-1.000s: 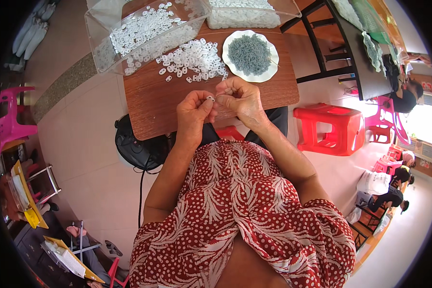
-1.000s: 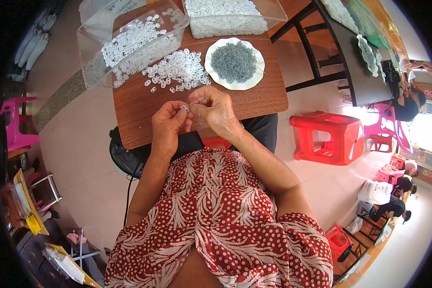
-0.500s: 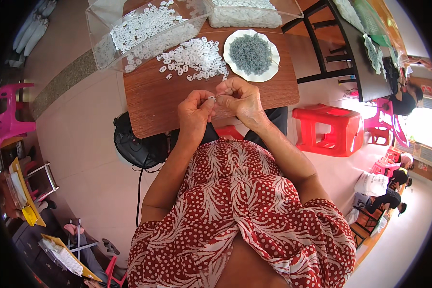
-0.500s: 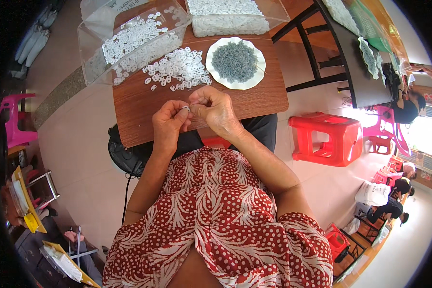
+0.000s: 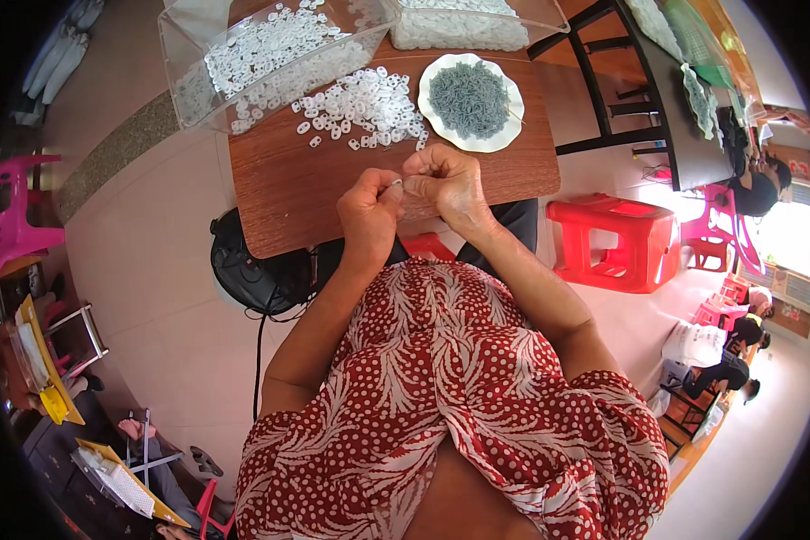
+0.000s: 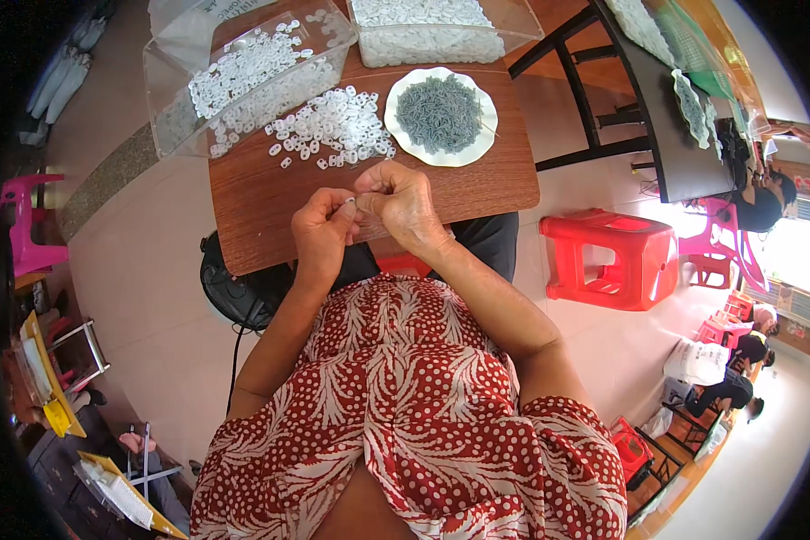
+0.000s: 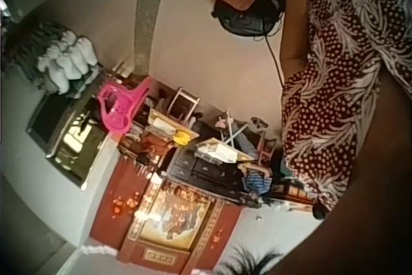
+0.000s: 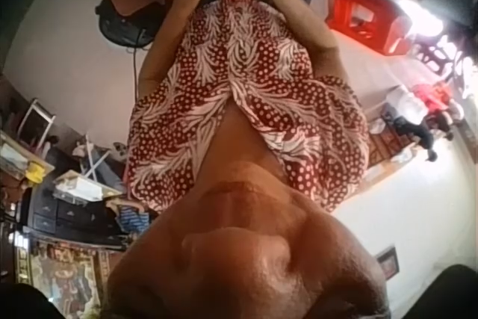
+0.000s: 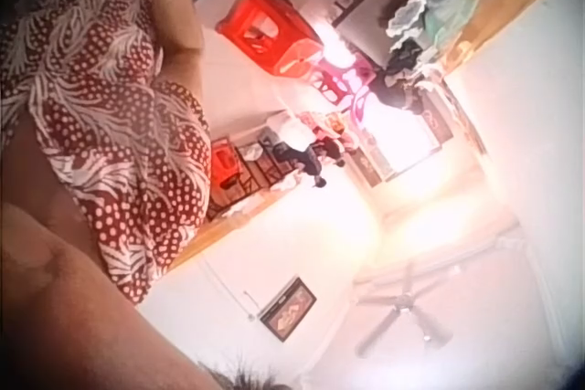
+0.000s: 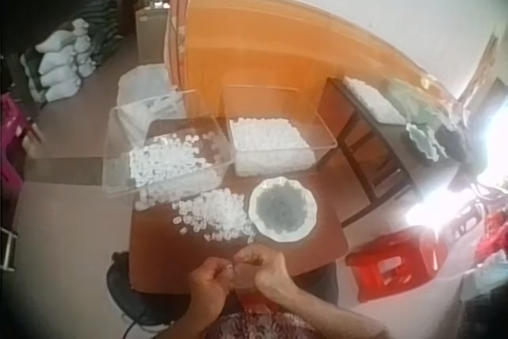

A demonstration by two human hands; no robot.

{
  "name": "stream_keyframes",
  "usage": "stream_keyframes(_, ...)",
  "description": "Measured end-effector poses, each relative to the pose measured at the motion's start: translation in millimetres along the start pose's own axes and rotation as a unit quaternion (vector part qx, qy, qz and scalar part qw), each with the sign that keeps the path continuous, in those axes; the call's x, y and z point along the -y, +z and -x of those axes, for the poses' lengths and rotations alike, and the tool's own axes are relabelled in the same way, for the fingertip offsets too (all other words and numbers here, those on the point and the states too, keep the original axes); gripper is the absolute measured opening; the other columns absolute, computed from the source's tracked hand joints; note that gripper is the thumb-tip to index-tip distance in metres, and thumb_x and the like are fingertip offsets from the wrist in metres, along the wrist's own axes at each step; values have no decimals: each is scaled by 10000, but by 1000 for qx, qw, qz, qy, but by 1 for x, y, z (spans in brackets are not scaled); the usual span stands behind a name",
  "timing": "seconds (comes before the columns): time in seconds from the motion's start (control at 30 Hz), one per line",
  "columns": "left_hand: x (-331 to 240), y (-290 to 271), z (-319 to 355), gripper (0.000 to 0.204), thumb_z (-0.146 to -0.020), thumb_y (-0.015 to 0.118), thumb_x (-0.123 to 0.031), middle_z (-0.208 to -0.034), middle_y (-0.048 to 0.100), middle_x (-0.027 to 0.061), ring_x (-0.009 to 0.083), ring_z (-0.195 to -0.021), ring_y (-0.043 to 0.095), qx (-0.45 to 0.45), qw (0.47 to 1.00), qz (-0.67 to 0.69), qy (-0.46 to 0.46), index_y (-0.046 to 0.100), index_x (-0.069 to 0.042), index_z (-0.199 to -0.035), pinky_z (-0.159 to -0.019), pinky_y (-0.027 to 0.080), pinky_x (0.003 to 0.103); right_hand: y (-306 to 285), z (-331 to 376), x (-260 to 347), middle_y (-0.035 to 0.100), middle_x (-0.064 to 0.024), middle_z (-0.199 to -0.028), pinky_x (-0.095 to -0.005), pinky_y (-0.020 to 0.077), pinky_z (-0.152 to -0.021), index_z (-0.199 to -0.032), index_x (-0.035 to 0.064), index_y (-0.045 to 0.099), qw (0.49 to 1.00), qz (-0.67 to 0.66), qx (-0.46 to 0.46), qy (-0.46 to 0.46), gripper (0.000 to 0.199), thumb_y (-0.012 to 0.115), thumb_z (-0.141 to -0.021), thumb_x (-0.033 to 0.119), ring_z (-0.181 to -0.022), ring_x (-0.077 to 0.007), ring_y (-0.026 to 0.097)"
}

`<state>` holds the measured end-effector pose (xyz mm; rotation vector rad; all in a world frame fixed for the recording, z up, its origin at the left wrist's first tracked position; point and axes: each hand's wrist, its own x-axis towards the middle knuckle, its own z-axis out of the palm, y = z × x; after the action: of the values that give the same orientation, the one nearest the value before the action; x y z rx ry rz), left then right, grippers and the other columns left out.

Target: Assembling small plastic components by inserting pins into plastic housings at a manual workstation.

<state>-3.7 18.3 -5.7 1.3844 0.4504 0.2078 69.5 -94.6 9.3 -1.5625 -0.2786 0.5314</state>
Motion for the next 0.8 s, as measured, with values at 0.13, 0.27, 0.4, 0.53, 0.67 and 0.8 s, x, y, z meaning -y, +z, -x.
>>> stream_keyframes(0.13, 0, -8, -5, 55, -847, 560, -22, -716, 606, 37, 56, -539, 505, 11, 992, 103, -75, 598, 2, -878, -453, 403, 183, 1, 0, 6, 615, -50, -777, -197, 438, -535, -863, -27, 588, 997, -33, 6, 65, 98, 611, -770, -42, -648, -81, 575)
stream_keyframes(0.27, 0, -13, -6, 75, -848, 558, -27, -725, 618, 58, 81, -542, 531, 7, 983, 140, -116, 600, 23, -886, -457, 433, 196, 1, 1, 5, 615, -46, -811, -185, 434, -557, -914, -19, 583, 997, -16, 25, 69, 108, 597, -808, -8, -661, -69, 566)
stream_keyframes(0.4, 0, -13, -5, 77, -850, 553, -22, -721, 617, 67, 87, -541, 536, 4, 982, 141, -128, 598, 29, -886, -457, 439, 200, 1, -2, -12, 605, -34, -792, -200, 448, -576, -905, -11, 582, 998, -5, 33, 44, 96, 582, -810, -29, -662, -68, 548)
stream_keyframes(0.53, 1, -13, -5, 74, -849, 550, -18, -721, 618, 72, 88, -534, 535, 0, 981, 140, -132, 594, 32, -882, -451, 437, 202, 6, -2, -18, 576, -27, -756, -219, 459, -581, -860, -19, 558, 995, 93, 29, -36, 46, 557, -821, -45, -663, -73, 528)
stream_keyframes(0.67, 10, -13, -4, 72, -850, 532, -2, -718, 617, 77, 89, -523, 534, -5, 982, 141, -123, 586, 38, -877, -445, 434, 205, 16, 1, -15, 556, -24, -736, -226, 461, -583, -815, -19, 539, 996, 87, 19, 0, 33, 538, -824, -51, -653, -78, 521)
stream_keyframes(0.8, 13, -16, -4, 74, -851, 521, 5, -714, 612, 76, 91, -523, 534, -24, 984, 122, -129, 580, 45, -872, -443, 433, 206, 26, -1, -9, 561, -91, -688, -283, 486, -539, -786, -50, 511, 994, 105, 30, 14, 40, 524, -822, -37, -641, -152, 584)
